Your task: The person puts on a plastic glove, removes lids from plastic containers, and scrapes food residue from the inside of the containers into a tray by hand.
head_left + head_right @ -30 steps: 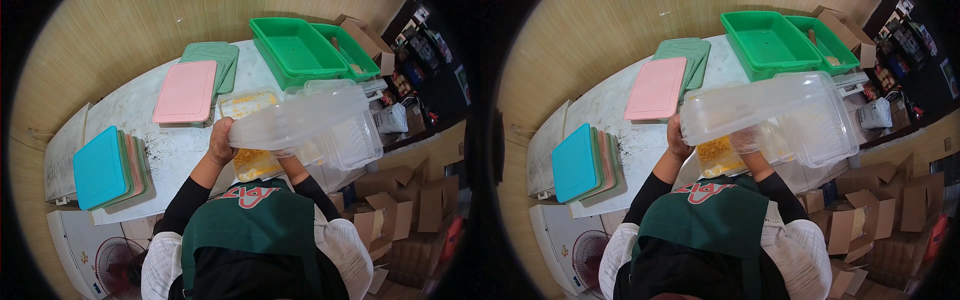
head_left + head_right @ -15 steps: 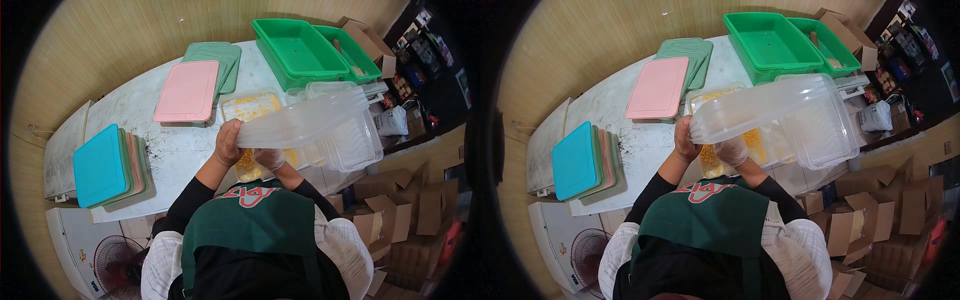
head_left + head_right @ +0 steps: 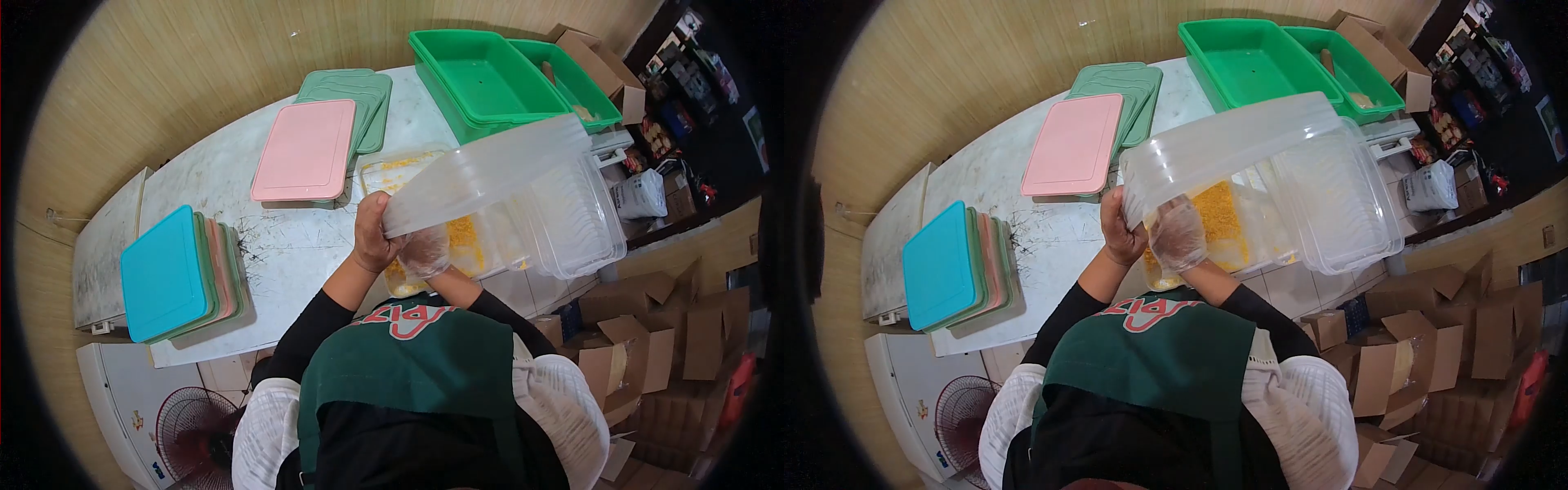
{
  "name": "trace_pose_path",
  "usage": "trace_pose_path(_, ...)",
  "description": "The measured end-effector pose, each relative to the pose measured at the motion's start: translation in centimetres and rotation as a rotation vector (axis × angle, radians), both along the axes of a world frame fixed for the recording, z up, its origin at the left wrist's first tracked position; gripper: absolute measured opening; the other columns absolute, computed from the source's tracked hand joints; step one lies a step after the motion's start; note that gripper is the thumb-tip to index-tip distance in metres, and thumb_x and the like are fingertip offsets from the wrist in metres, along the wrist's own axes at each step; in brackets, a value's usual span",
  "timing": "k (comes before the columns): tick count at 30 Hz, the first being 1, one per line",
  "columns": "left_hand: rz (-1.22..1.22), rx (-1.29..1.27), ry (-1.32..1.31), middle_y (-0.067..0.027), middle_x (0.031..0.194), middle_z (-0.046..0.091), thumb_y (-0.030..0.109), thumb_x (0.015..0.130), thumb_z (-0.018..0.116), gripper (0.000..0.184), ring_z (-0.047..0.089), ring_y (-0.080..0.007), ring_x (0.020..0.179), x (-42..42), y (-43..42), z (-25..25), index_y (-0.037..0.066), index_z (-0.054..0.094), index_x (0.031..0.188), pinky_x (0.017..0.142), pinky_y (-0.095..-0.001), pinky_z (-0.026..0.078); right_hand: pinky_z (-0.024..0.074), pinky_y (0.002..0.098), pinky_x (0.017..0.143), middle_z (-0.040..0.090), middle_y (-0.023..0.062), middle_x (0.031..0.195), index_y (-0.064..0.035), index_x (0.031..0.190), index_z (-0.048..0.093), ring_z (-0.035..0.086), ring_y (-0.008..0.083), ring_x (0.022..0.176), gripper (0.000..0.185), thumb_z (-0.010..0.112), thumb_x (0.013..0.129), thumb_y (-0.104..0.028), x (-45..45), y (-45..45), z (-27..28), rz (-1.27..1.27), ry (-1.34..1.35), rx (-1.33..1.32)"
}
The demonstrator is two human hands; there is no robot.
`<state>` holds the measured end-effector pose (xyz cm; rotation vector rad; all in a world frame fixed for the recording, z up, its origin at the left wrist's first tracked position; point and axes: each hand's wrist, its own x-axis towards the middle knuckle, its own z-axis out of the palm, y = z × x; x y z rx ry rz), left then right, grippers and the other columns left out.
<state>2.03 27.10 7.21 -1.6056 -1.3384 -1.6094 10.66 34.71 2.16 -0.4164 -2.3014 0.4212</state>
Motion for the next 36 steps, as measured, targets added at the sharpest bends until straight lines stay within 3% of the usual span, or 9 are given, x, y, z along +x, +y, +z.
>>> trace_pose_path(9, -0.019, 0.012, -0.049, -0.0220, 0.102, 0.051, -0.007, 0.068, 0.061, 0.070, 0.054, -0.0353, 0.086, -0.5, 0.2, -2.3, -0.001, 0.029, 0.130, 0.076, -0.0408, 0.046, 0.0458, 0.0414, 0.073, 0.057, 0.0132, 0.087, -0.0079, 0.097, 0.058, 0.055, 0.0325, 0.087, 0.031, 0.058, 0.067, -0.009, 0.9, -1.4, 4.3, 0.223, -0.127, 0.008)
trace_pose_path(13, 0.110, -0.008, -0.002, -0.0225, 0.103, 0.050, -0.007, 0.072, 0.057, 0.065, 0.055, -0.0355, 0.085, -1.3, -0.2, -1.4, -0.003, 0.028, 0.129, 0.075, -0.0400, 0.047, 0.0469, 0.0429, 0.066, 0.058, 0.0105, 0.078, -0.0080, 0.095, 0.061, 0.057, 0.0330, 0.075, 0.028, 0.056, 0.068, -0.012, 2.1, -0.2, 6.9, 0.297, -0.614, 0.146)
trace_pose_path(15, 0.153, -0.090, -0.043, -0.0218, 0.102, 0.050, -0.008, 0.076, 0.053, 0.058, 0.056, -0.0332, 0.084, -2.4, -0.5, -1.6, -0.004, 0.028, 0.129, 0.073, -0.0377, 0.048, 0.0471, 0.0434, 0.064, 0.060, 0.0104, 0.077, -0.0087, 0.101, 0.060, 0.058, 0.0329, 0.074, 0.032, 0.054, 0.070, -0.013, 2.9, 0.8, 7.7, 0.304, -1.125, 0.044)
trace_pose_path(18, 0.167, -0.038, -0.148, -0.0200, 0.099, 0.050, -0.009, 0.082, 0.043, 0.049, 0.057, -0.0275, 0.082, -2.3, -0.6, -0.6, -0.006, 0.027, 0.128, 0.071, -0.0330, 0.050, 0.0476, 0.0430, 0.067, 0.062, 0.0148, 0.090, -0.0060, 0.112, 0.056, 0.060, 0.0319, 0.080, 0.038, 0.050, 0.075, -0.012, 3.7, 3.1, 7.1, 0.116, -0.969, 0.093)
trace_pose_path(21, 0.109, -0.047, -0.185, -0.0196, 0.102, 0.048, -0.010, 0.083, 0.039, 0.047, 0.057, -0.0246, 0.083, -2.0, -0.7, -0.2, -0.005, 0.027, 0.128, 0.073, -0.0313, 0.050, 0.0478, 0.0415, 0.072, 0.060, 0.0181, 0.102, -0.0015, 0.117, 0.051, 0.060, 0.0304, 0.089, 0.040, 0.048, 0.078, -0.013, 4.1, 5.9, 3.9, -0.223, -0.387, 0.437)
trace_pose_path(27, 0.135, 0.020, -0.132, -0.0186, 0.107, 0.047, -0.004, 0.087, 0.039, 0.037, 0.056, -0.0222, 0.089, -1.6, -0.6, -0.2, -0.006, 0.031, 0.123, 0.077, -0.0301, 0.047, 0.0453, 0.0350, 0.084, 0.057, 0.0162, 0.108, 0.0000, 0.114, 0.052, 0.053, 0.0259, 0.103, 0.038, 0.048, 0.079, -0.013, 2.0, 6.4, 3.8, -0.337, -0.389, 0.242)
trace_pose_path(31, 0.216, 0.099, -0.121, -0.0176, 0.108, 0.046, -0.001, 0.089, 0.041, 0.031, 0.054, -0.0222, 0.092, -1.4, -0.6, 0.2, -0.007, 0.036, 0.119, 0.079, -0.0304, 0.045, 0.0432, 0.0354, 0.088, 0.058, 0.0170, 0.104, 0.0007, 0.104, 0.056, 0.051, 0.0304, 0.106, 0.033, 0.053, 0.075, -0.015, 1.5, 4.6, 3.8, -0.045, -0.182, 0.048)
trace_pose_path(34, 0.171, -0.033, -0.174, -0.0181, 0.108, 0.046, -0.001, 0.089, 0.040, 0.033, 0.053, -0.0215, 0.092, -1.9, -1.4, 0.3, -0.007, 0.033, 0.120, 0.078, -0.0300, 0.045, 0.0449, 0.0353, 0.084, 0.059, 0.0169, 0.095, -0.0002, 0.093, 0.059, 0.052, 0.0312, 0.103, 0.023, 0.054, 0.073, -0.010, 2.0, 2.9, 3.9, 0.320, -0.323, 0.141)
trace_pose_path(36, 0.198, -0.004, -0.223, -0.0182, 0.107, 0.046, 0.000, 0.090, 0.039, 0.034, 0.053, -0.0215, 0.091, -1.9, -1.0, -0.2, -0.006, 0.030, 0.122, 0.078, -0.0303, 0.046, 0.0465, 0.0360, 0.079, 0.059, 0.0150, 0.086, -0.0007, 0.088, 0.059, 0.055, 0.0304, 0.094, 0.018, 0.054, 0.072, -0.007, 2.5, 2.3, 4.4, 0.350, -0.706, 0.074)
